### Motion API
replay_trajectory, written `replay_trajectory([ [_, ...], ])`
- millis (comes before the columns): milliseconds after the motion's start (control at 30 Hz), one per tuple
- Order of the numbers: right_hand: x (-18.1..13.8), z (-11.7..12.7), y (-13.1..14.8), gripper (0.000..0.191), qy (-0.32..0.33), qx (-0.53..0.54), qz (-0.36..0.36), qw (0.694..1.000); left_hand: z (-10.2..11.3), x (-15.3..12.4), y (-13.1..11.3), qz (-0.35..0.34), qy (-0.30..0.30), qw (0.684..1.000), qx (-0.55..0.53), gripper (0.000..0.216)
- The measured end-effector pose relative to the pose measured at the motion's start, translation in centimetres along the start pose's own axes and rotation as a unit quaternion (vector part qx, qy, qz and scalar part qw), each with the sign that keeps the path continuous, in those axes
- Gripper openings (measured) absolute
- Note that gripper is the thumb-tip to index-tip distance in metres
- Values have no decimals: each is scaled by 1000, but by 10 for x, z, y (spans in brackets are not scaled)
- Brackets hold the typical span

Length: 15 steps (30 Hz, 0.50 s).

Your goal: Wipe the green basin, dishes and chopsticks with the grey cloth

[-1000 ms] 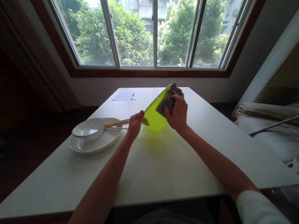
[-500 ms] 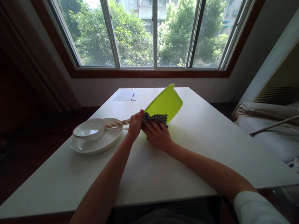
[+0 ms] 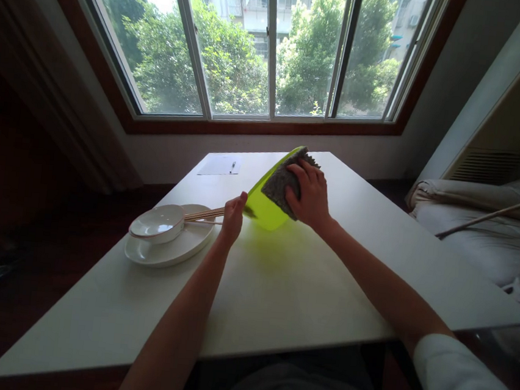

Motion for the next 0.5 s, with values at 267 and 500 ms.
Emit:
replay_trajectory([
  [267, -3, 15, -57, 39, 5, 142, -69, 987, 7, 5, 1, -124, 127, 983, 46, 58],
  [500, -21, 28, -35, 41, -12, 140, -8, 990, -16, -19, -53, -321, 98, 916, 220, 28],
])
Point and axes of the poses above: each hand's wrist, its own x-axis towards the middle knuckle, its own z-axis out of the back of the hand, y = z × x, the point moved 2 cm from there along x, towards the middle knuckle, and after that the axes turned 15 degrees about -y, right-handed, at the moved point
